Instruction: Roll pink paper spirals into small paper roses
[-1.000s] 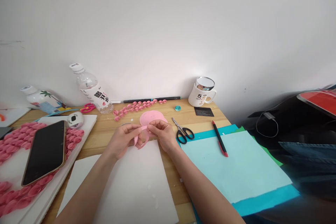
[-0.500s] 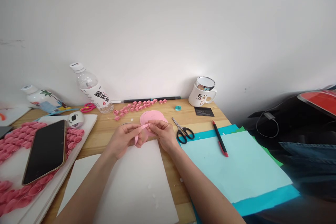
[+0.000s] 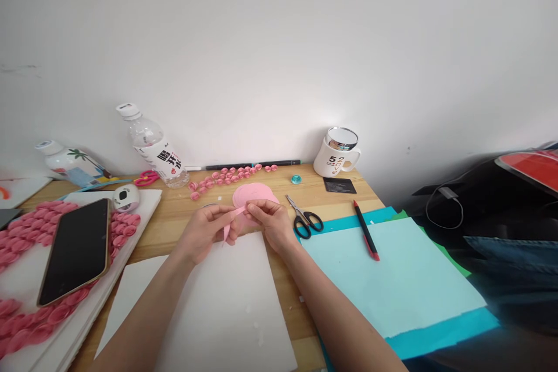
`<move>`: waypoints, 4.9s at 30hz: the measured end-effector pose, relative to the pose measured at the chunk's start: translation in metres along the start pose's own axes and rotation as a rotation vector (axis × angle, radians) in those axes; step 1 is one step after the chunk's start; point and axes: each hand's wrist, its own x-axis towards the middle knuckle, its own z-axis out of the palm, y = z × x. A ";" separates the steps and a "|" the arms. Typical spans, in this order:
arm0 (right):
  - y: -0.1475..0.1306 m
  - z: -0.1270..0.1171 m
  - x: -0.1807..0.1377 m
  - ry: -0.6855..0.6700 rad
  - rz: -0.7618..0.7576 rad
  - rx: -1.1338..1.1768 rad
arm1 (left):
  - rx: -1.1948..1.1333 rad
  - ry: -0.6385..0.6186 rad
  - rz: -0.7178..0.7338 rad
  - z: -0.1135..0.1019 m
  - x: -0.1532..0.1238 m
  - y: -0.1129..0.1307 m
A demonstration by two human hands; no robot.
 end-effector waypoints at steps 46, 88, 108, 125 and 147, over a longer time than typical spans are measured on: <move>-0.002 -0.001 -0.005 -0.069 -0.103 -0.057 | -0.009 0.011 0.034 0.007 -0.007 0.001; 0.005 0.002 -0.003 -0.002 -0.197 -0.177 | 0.042 0.090 0.002 0.007 0.001 -0.007; 0.003 0.004 -0.005 -0.038 -0.117 -0.167 | 0.064 0.091 -0.003 0.005 0.001 -0.006; 0.001 0.004 -0.006 -0.064 -0.127 -0.162 | 0.054 0.083 -0.018 0.005 0.001 -0.004; 0.003 0.001 -0.004 -0.001 -0.117 -0.193 | 0.066 0.045 0.010 0.004 0.001 -0.005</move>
